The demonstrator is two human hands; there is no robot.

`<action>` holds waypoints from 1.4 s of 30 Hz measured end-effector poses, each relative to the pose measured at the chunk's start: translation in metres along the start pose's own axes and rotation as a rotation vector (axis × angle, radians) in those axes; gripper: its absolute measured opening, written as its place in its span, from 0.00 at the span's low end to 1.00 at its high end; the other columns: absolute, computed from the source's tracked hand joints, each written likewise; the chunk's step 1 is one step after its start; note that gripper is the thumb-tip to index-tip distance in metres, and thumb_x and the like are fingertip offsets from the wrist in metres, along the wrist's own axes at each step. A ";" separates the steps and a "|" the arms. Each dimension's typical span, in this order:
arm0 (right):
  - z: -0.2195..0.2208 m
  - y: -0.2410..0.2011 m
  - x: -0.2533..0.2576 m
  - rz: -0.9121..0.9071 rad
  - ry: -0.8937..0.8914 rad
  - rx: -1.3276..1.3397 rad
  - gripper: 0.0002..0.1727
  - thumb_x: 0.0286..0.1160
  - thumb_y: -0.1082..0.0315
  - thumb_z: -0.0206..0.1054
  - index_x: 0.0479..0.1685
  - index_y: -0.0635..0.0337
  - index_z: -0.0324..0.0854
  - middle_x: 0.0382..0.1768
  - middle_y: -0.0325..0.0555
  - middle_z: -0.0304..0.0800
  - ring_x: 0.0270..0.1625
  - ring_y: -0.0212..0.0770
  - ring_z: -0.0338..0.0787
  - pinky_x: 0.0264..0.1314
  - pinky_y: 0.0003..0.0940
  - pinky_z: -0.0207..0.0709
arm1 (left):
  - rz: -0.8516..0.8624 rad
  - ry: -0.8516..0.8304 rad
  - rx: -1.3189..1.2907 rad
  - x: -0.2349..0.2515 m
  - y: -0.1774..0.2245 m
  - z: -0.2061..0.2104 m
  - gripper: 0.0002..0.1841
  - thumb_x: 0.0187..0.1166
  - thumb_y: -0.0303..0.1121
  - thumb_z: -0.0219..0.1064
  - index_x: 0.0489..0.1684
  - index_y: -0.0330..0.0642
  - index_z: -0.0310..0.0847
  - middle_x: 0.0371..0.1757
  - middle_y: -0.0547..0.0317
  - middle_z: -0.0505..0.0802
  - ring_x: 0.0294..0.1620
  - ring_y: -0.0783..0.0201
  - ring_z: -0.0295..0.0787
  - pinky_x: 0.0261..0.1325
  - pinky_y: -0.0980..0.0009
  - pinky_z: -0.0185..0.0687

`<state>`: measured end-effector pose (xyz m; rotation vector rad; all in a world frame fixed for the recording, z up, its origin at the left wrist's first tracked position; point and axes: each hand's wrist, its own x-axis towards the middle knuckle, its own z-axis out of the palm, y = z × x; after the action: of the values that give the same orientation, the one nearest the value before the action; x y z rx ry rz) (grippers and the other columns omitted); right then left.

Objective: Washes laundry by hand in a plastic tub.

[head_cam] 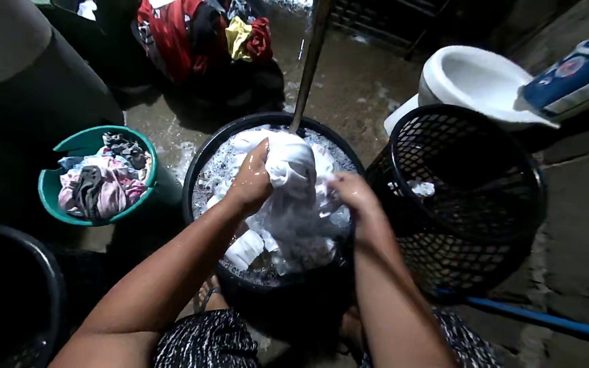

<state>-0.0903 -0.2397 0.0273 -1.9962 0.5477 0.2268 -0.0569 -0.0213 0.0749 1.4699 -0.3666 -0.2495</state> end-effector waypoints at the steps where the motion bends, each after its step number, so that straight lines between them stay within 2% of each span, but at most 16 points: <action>1: 0.017 0.016 0.008 0.074 -0.049 -0.123 0.20 0.85 0.63 0.65 0.69 0.64 0.83 0.55 0.67 0.89 0.55 0.62 0.88 0.60 0.64 0.79 | 0.018 -0.006 0.054 0.000 0.006 -0.001 0.19 0.75 0.24 0.64 0.65 0.40 0.76 0.51 0.64 0.91 0.52 0.75 0.89 0.58 0.72 0.88; 4: 0.055 0.056 0.027 -0.010 -0.193 -0.268 0.21 0.77 0.74 0.70 0.69 0.66 0.83 0.65 0.69 0.86 0.68 0.65 0.85 0.73 0.63 0.74 | -0.140 -0.097 0.535 0.008 -0.006 -0.017 0.23 0.71 0.23 0.72 0.67 0.36 0.78 0.53 0.50 0.92 0.56 0.61 0.90 0.64 0.56 0.85; 8: 0.088 0.097 0.040 -0.054 -0.380 -0.335 0.29 0.77 0.71 0.69 0.80 0.68 0.73 0.72 0.68 0.81 0.74 0.60 0.82 0.78 0.55 0.73 | -0.565 -0.396 0.881 0.012 -0.103 -0.035 0.34 0.68 0.29 0.81 0.74 0.26 0.70 0.58 0.28 0.88 0.63 0.34 0.86 0.67 0.33 0.77; 11: 0.095 0.098 0.033 0.122 -0.473 -0.407 0.25 0.87 0.63 0.61 0.78 0.67 0.74 0.69 0.68 0.82 0.70 0.59 0.84 0.73 0.55 0.74 | -0.732 -0.429 0.810 -0.008 -0.162 -0.042 0.39 0.77 0.37 0.77 0.81 0.23 0.62 0.68 0.23 0.83 0.72 0.33 0.81 0.75 0.37 0.72; 13: 0.082 0.092 0.035 0.038 -0.498 -0.433 0.28 0.84 0.58 0.68 0.76 0.67 0.77 0.69 0.67 0.83 0.72 0.59 0.83 0.77 0.55 0.72 | -0.773 -0.331 0.735 -0.010 -0.174 -0.047 0.37 0.80 0.38 0.74 0.83 0.25 0.62 0.73 0.24 0.81 0.76 0.33 0.78 0.79 0.37 0.69; 16: 0.063 0.089 0.042 -0.243 -0.365 -0.257 0.49 0.60 0.55 0.87 0.87 0.53 0.68 0.81 0.65 0.71 0.73 0.61 0.82 0.73 0.58 0.78 | -0.698 -0.204 0.648 0.006 -0.140 -0.037 0.23 0.83 0.34 0.67 0.71 0.28 0.74 0.61 0.27 0.87 0.63 0.35 0.85 0.67 0.35 0.77; 19: 0.066 0.078 0.043 -0.373 -0.346 -0.160 0.77 0.36 0.59 0.96 0.97 0.49 0.44 0.93 0.58 0.50 0.90 0.59 0.63 0.86 0.57 0.65 | -0.441 -0.106 0.291 0.011 -0.057 -0.011 0.15 0.85 0.26 0.56 0.66 0.35 0.78 0.45 0.50 0.88 0.42 0.62 0.85 0.50 0.60 0.84; 22: 0.079 0.065 0.011 -0.316 -0.182 0.039 0.46 0.59 0.73 0.84 0.83 0.67 0.66 0.73 0.60 0.81 0.74 0.46 0.81 0.76 0.43 0.76 | -0.264 0.066 -0.358 -0.001 -0.004 0.002 0.16 0.88 0.31 0.41 0.49 0.48 0.79 0.38 0.67 0.90 0.41 0.71 0.89 0.48 0.67 0.88; 24: 0.087 0.051 -0.003 -0.299 0.080 0.251 0.35 0.69 0.76 0.74 0.79 0.69 0.69 0.69 0.60 0.84 0.70 0.44 0.83 0.73 0.40 0.78 | -0.224 0.287 -0.632 -0.001 -0.004 -0.005 0.23 0.87 0.44 0.35 0.38 0.53 0.80 0.34 0.65 0.91 0.40 0.67 0.90 0.47 0.60 0.88; 27: 0.087 0.020 -0.018 -0.458 0.195 0.701 0.33 0.82 0.62 0.63 0.88 0.51 0.62 0.78 0.43 0.76 0.76 0.34 0.78 0.75 0.39 0.76 | -0.499 0.456 -0.517 -0.005 -0.038 -0.017 0.37 0.85 0.71 0.33 0.65 0.55 0.77 0.50 0.55 0.92 0.50 0.55 0.91 0.50 0.48 0.88; 30: 0.090 -0.011 -0.028 -0.703 0.120 0.850 0.23 0.83 0.47 0.59 0.72 0.43 0.73 0.62 0.31 0.84 0.60 0.27 0.85 0.59 0.32 0.83 | -0.754 0.199 -0.531 -0.017 -0.070 -0.008 0.45 0.76 0.80 0.36 0.74 0.53 0.73 0.59 0.46 0.89 0.54 0.44 0.90 0.47 0.39 0.87; 33: 0.096 -0.018 -0.031 -0.577 0.003 1.085 0.16 0.92 0.52 0.46 0.67 0.46 0.70 0.57 0.33 0.85 0.61 0.30 0.86 0.66 0.36 0.83 | -0.557 0.197 -0.662 -0.002 -0.059 -0.005 0.32 0.88 0.66 0.38 0.62 0.55 0.79 0.49 0.58 0.93 0.51 0.59 0.92 0.52 0.55 0.90; 35: 0.092 0.007 -0.021 -0.387 -0.105 1.135 0.21 0.95 0.48 0.43 0.76 0.44 0.68 0.63 0.34 0.86 0.66 0.31 0.86 0.70 0.37 0.82 | -0.418 0.258 -0.611 0.015 -0.048 -0.019 0.23 0.93 0.55 0.45 0.64 0.51 0.78 0.49 0.58 0.93 0.51 0.62 0.92 0.54 0.57 0.91; 38: 0.083 0.072 0.007 -0.350 -0.509 0.944 0.46 0.74 0.58 0.73 0.92 0.44 0.52 0.75 0.43 0.79 0.70 0.40 0.85 0.68 0.43 0.84 | -0.212 0.319 -0.316 0.022 -0.028 -0.029 0.15 0.91 0.44 0.56 0.63 0.46 0.78 0.44 0.60 0.93 0.45 0.66 0.92 0.51 0.62 0.92; 40: 0.097 0.076 0.008 -0.256 -0.709 1.086 0.70 0.49 0.39 0.86 0.96 0.36 0.38 0.81 0.53 0.73 0.73 0.60 0.84 0.63 0.63 0.87 | -0.006 0.195 -0.059 0.014 -0.023 -0.027 0.16 0.82 0.37 0.65 0.60 0.38 0.80 0.44 0.59 0.93 0.45 0.68 0.92 0.52 0.65 0.92; 42: 0.109 0.053 -0.007 -0.116 -0.627 1.257 0.64 0.46 0.11 0.62 0.90 0.34 0.56 0.74 0.49 0.82 0.70 0.56 0.87 0.60 0.61 0.87 | 0.200 -0.002 0.212 0.002 -0.024 -0.019 0.18 0.73 0.38 0.74 0.52 0.34 0.85 0.51 0.60 0.91 0.53 0.74 0.88 0.61 0.72 0.86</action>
<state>-0.1129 -0.1627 -0.0632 -0.6616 0.0772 0.3107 -0.0465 -0.0069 0.0504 1.6270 -0.5517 -0.0526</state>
